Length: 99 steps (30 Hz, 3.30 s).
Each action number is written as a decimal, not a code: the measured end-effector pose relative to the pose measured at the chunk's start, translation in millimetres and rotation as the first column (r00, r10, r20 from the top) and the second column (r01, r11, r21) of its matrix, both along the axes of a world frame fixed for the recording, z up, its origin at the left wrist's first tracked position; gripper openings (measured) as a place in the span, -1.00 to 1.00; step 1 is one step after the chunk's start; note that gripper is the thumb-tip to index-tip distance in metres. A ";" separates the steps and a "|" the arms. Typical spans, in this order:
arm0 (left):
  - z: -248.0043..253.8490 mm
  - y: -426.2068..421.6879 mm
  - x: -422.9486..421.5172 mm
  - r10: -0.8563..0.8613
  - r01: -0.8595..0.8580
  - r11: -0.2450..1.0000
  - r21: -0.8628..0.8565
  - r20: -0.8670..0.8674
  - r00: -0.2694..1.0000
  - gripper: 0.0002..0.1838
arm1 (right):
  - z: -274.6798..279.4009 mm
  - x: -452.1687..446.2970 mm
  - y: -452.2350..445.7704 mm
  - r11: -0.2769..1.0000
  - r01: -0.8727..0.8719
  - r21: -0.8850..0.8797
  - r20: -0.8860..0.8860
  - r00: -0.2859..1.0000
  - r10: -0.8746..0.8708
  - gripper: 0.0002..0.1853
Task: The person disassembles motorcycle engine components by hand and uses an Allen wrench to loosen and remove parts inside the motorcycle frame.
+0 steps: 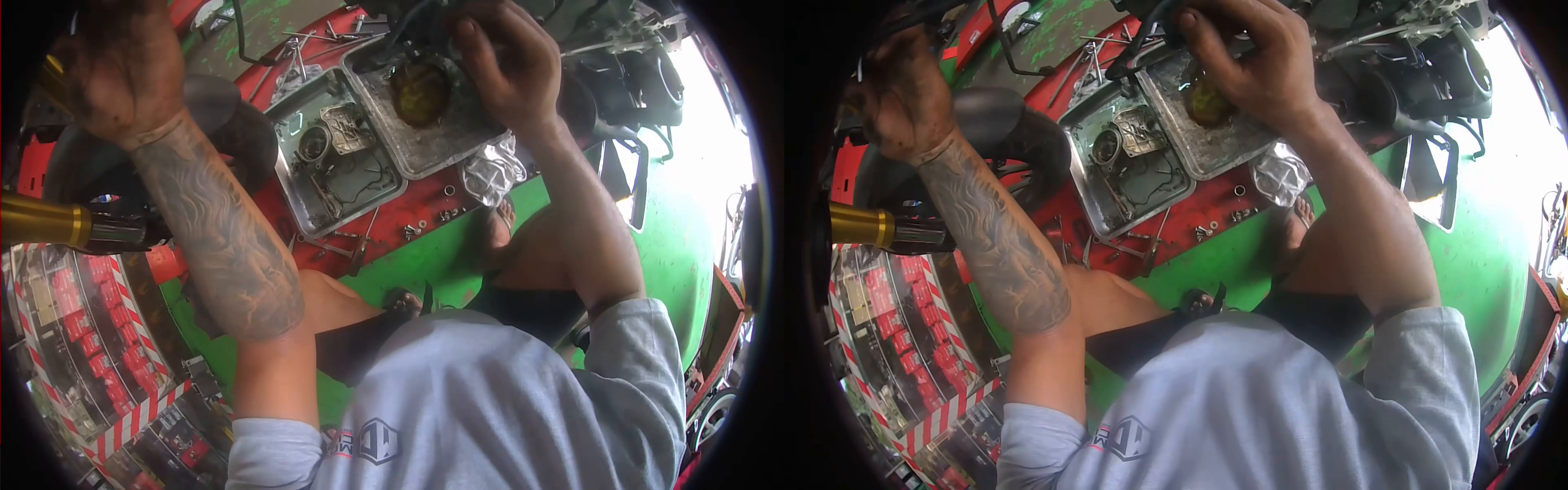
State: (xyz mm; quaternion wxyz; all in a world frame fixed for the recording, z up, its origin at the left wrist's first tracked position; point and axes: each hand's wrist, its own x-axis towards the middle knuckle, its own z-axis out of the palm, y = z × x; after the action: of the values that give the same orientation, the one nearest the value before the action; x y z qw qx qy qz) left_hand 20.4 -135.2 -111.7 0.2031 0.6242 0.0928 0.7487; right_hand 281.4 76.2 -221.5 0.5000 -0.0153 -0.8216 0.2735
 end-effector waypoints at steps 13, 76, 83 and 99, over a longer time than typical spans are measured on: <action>34.5 -2.9 2.0 0.668 -0.546 0.612 -0.573 0.004 0.745 -0.68 | 4.3 0.4 -4.9 1.000 0.017 0.025 -0.041 0.999 -0.016 -0.94; 5.6 22.8 53.3 0.231 -0.228 0.971 -0.074 0.541 0.808 -0.63 | 65.9 -100.2 -53.4 0.939 0.214 -0.269 -0.128 0.958 -0.255 -0.69; 11.1 20.1 56.2 0.042 -0.059 0.998 0.033 0.385 0.922 -0.60 | 70.3 -101.3 -66.8 0.886 0.298 -0.356 -0.131 0.923 -0.363 -0.75; 7.7 24.7 70.7 0.668 -0.591 0.740 -0.323 0.462 0.584 -0.68 | 64.1 -97.6 -64.8 0.922 0.316 -0.223 -0.150 0.924 -0.352 -0.68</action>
State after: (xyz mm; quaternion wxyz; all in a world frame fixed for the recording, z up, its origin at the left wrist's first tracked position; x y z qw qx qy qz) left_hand 91.2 -110.5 -104.0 -0.0167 0.2925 0.2957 0.9093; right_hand 183.8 11.4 -157.4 0.6105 -0.1787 -0.7254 0.2632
